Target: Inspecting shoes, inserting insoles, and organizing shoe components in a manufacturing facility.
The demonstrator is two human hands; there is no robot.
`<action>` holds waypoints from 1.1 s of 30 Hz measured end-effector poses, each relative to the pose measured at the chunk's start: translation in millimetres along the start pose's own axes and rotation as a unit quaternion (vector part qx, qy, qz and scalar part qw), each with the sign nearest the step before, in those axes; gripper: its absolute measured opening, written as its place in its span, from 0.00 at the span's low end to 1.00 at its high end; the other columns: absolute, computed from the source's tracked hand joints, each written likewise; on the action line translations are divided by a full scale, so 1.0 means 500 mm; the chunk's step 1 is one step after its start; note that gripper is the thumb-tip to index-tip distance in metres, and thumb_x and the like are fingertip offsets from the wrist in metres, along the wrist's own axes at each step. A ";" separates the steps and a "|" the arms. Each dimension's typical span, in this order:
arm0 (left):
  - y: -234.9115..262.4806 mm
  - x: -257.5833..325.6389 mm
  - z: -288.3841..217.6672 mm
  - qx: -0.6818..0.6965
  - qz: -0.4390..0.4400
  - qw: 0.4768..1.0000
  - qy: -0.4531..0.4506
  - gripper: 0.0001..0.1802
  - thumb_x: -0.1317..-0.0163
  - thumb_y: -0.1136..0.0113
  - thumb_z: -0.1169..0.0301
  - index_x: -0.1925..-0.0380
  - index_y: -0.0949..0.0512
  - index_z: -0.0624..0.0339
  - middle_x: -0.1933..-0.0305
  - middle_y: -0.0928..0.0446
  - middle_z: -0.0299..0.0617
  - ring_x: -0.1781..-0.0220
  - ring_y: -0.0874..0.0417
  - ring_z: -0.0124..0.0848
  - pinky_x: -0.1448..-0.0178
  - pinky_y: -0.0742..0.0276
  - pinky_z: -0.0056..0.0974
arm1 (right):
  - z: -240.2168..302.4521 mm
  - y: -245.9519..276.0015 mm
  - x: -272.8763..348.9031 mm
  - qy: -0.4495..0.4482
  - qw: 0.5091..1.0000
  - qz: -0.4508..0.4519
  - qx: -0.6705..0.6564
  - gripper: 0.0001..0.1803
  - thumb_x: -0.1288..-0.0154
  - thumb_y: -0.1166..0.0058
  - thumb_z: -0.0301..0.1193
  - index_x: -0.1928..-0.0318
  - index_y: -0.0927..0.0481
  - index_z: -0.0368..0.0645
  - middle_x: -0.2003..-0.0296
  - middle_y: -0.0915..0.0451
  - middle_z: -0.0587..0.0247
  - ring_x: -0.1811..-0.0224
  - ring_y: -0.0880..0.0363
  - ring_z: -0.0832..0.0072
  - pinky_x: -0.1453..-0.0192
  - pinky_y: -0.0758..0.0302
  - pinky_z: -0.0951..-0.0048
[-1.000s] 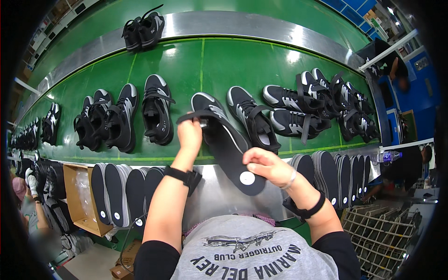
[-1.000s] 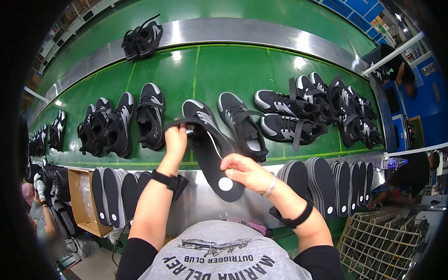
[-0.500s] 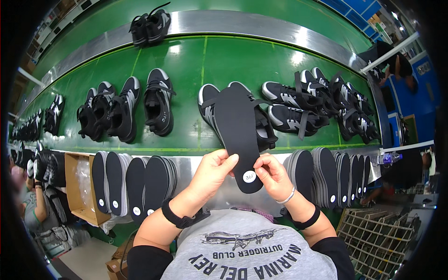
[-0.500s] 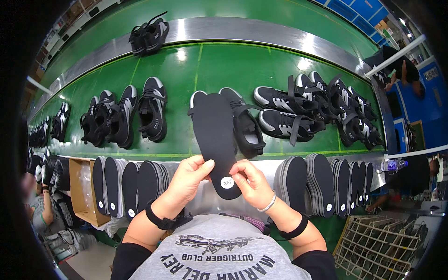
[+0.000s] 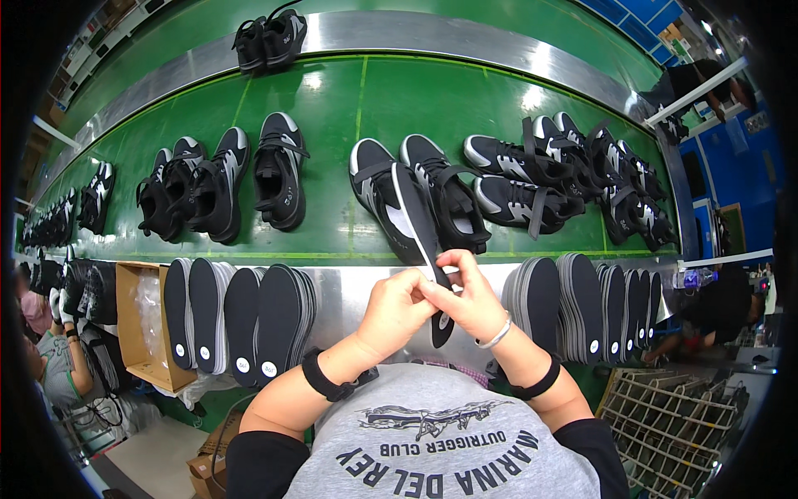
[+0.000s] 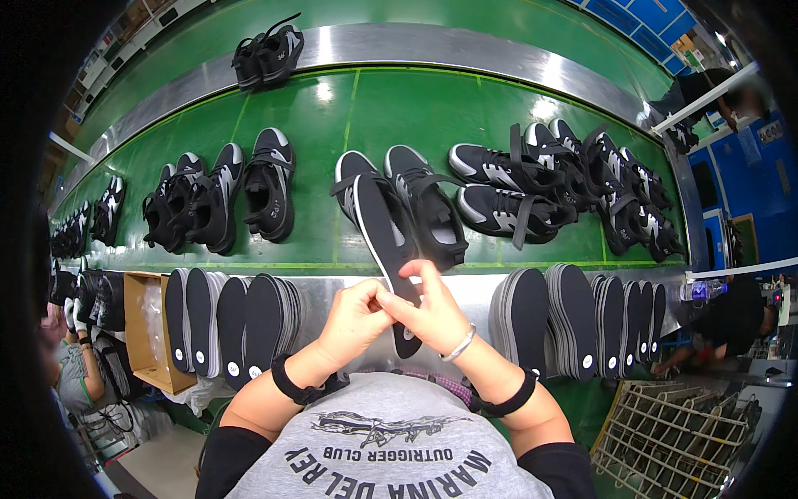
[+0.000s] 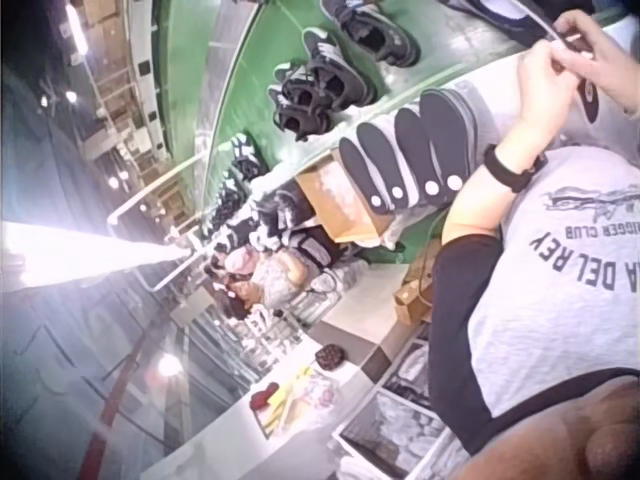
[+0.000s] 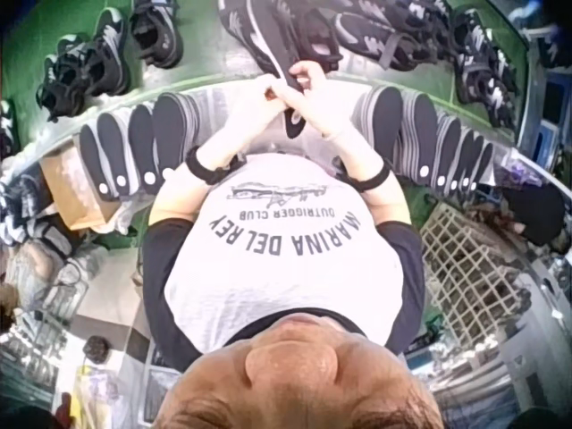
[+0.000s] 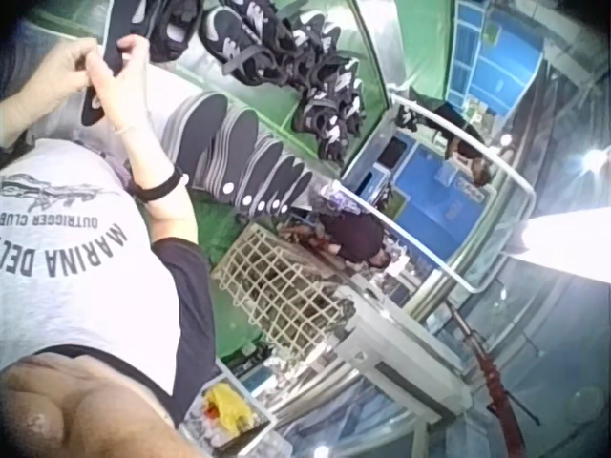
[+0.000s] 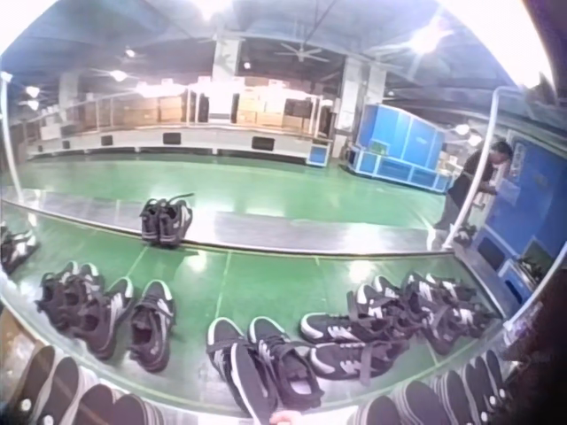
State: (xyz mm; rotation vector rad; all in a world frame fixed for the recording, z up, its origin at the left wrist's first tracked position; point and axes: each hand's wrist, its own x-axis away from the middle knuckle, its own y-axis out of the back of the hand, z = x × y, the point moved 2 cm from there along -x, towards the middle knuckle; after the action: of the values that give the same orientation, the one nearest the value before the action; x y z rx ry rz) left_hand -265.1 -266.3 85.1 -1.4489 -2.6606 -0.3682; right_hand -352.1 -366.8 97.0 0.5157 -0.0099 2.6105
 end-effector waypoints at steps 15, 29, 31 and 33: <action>0.025 -0.007 -0.005 0.246 0.149 0.953 0.094 0.10 0.42 0.48 0.69 0.68 0.25 0.65 0.71 0.25 0.39 0.70 0.25 0.23 0.66 0.27 0.27 | -0.019 0.024 -0.012 -0.105 0.941 0.164 -0.278 0.18 0.43 0.47 0.39 0.58 0.32 0.41 0.66 0.26 0.65 0.67 0.24 0.78 0.68 0.23 0.75; 0.002 -0.003 -0.007 0.265 0.075 0.956 0.103 0.15 0.43 0.47 0.68 0.57 0.31 0.63 0.60 0.27 0.37 0.61 0.25 0.25 0.60 0.26 0.30 | 0.001 0.033 0.008 0.185 0.975 -0.066 0.106 0.07 0.48 0.46 0.28 0.70 0.24 0.37 0.56 0.31 0.44 0.52 0.29 0.62 0.55 0.31 0.71; 0.007 -0.004 0.004 0.270 0.087 0.954 0.100 0.15 0.42 0.48 0.69 0.57 0.31 0.62 0.60 0.27 0.37 0.60 0.25 0.25 0.59 0.26 0.30 | -0.010 0.040 0.000 0.174 0.979 -0.050 0.094 0.07 0.48 0.46 0.28 0.70 0.24 0.37 0.55 0.31 0.45 0.52 0.30 0.62 0.54 0.31 0.70; 0.015 -0.001 0.013 0.273 0.089 0.953 0.097 0.15 0.42 0.48 0.69 0.56 0.32 0.62 0.59 0.27 0.37 0.60 0.25 0.25 0.59 0.26 0.30 | -0.011 0.028 -0.007 0.101 0.995 -0.020 0.014 0.06 0.49 0.46 0.27 0.70 0.24 0.38 0.55 0.32 0.45 0.50 0.33 0.59 0.50 0.35 0.67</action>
State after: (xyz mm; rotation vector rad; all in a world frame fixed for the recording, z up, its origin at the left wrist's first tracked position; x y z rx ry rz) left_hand -258.3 -261.2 79.8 -1.3647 -2.2028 0.2185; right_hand -357.7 -380.2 91.6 0.2576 0.1023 2.6147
